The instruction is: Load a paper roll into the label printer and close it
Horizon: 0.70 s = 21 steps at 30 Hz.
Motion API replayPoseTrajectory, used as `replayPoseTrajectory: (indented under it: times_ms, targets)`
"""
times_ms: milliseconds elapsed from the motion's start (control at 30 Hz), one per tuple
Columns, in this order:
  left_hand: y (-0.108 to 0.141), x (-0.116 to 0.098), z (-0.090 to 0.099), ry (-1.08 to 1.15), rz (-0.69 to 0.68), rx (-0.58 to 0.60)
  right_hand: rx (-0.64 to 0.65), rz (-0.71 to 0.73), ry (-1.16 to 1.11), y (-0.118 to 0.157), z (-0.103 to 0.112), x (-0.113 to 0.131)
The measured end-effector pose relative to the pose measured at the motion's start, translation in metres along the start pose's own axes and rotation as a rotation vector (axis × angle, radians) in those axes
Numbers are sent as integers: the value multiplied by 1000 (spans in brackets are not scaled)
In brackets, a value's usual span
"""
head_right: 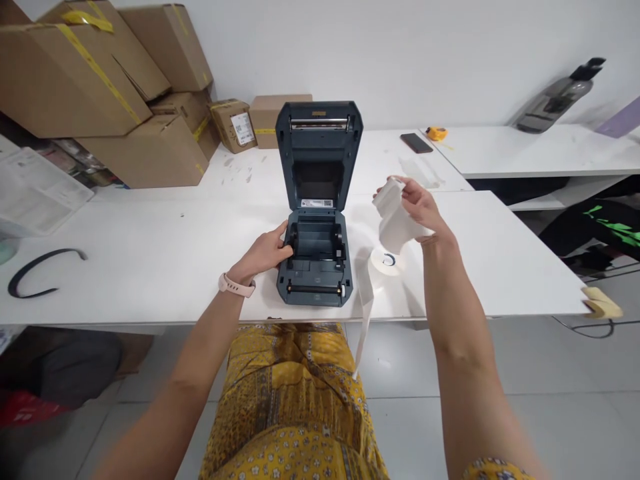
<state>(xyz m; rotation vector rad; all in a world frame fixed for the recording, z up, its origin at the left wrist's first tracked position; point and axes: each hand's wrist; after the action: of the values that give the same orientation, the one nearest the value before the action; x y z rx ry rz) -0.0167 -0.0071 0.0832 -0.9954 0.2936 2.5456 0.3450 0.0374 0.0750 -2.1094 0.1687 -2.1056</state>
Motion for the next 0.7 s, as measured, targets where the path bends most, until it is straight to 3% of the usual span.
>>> replayPoseTrajectory:
  times_ms: [200, 400, 567, 700]
  targets:
    - [0, 2, -1, 17, 6, -2, -57, -161, 120, -19, -8, -65]
    - [0, 3, -1, 43, -2, -1, 37, -288, 268, -5, -17, -73]
    - [0, 4, -1, 47, -8, -3, -149, -346, 143, 55, 13, -63]
    - [-1, 4, -2, 58, -1, 12, 59, -401, 177, 117, 25, -49]
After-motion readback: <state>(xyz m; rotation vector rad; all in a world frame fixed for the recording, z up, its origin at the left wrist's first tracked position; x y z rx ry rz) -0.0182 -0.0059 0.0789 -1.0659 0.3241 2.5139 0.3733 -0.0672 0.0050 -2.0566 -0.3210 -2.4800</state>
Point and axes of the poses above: each hand's wrist, its own y-axis away from the middle knuckle, its own z-axis out of the back of the hand, x = y × z, and after that the axes turned 6 degrees about -z, right-handed
